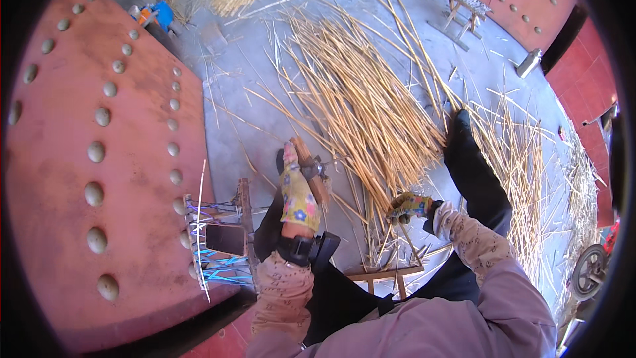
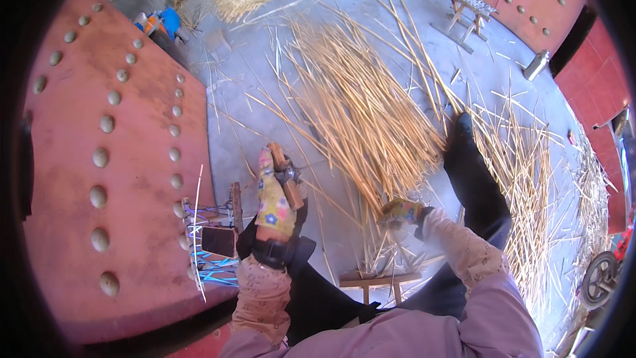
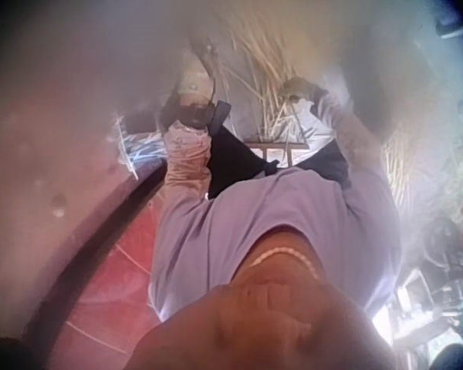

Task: The person pulls a bamboo strip through a handheld metal tool, then sets it down and picks up another from a pile. This process is repeated for several strips to refine their shape.

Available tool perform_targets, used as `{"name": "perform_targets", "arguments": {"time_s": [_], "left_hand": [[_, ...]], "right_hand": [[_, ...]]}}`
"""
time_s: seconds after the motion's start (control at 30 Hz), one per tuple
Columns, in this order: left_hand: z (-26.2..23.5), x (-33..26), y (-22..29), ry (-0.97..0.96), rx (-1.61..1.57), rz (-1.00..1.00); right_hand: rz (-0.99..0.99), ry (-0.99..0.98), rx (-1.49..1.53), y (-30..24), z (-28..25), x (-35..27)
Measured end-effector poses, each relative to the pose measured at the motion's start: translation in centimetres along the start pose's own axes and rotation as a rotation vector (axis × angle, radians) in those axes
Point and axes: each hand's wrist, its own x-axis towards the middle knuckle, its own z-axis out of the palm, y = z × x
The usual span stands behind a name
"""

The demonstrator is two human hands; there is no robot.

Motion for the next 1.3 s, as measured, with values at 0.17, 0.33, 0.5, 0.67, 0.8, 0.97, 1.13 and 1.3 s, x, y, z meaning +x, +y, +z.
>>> {"name": "perform_targets", "arguments": {"time_s": [0.17, 0.33, 0.5, 0.67, 0.8, 0.97, 1.13, 1.3], "left_hand": [[-0.1, -1.1, -1.7, -0.054, 0.048, 0.083], [0.6, -4.6, -4.2, -0.213, 0.143, 0.071], [1.5, -7.3, -3.5, -0.229, 0.113, 0.138], [2.9, -11.0, 1.9, -0.367, 0.036, 0.582], [1.9, -14.8, 5.3, -0.228, -0.026, 0.837], [0.5, -16.0, 4.5, 0.001, -0.324, 0.921], [-0.8, -16.2, 0.4, -0.119, -0.355, 0.662], [1.5, -17.1, -6.3, 0.032, -0.205, 0.236]], "right_hand": [[-0.170, 0.110, 0.023, -1.8, 3.2, -5.4], [-0.319, 0.195, -0.147, -3.3, 5.4, -10.2], [-0.458, 0.413, -0.629, -2.3, 6.3, -11.4], [-0.490, 0.774, -1.056, -3.0, 6.8, -11.2], [-0.974, 1.322, -0.368, -6.1, 9.2, -13.4], [-1.283, 1.187, -0.432, -9.3, 15.0, -16.9], [-1.109, 0.692, -0.394, -11.4, 16.6, -17.6], [-1.035, 0.402, 0.766, -10.8, 15.3, -16.1]]}}
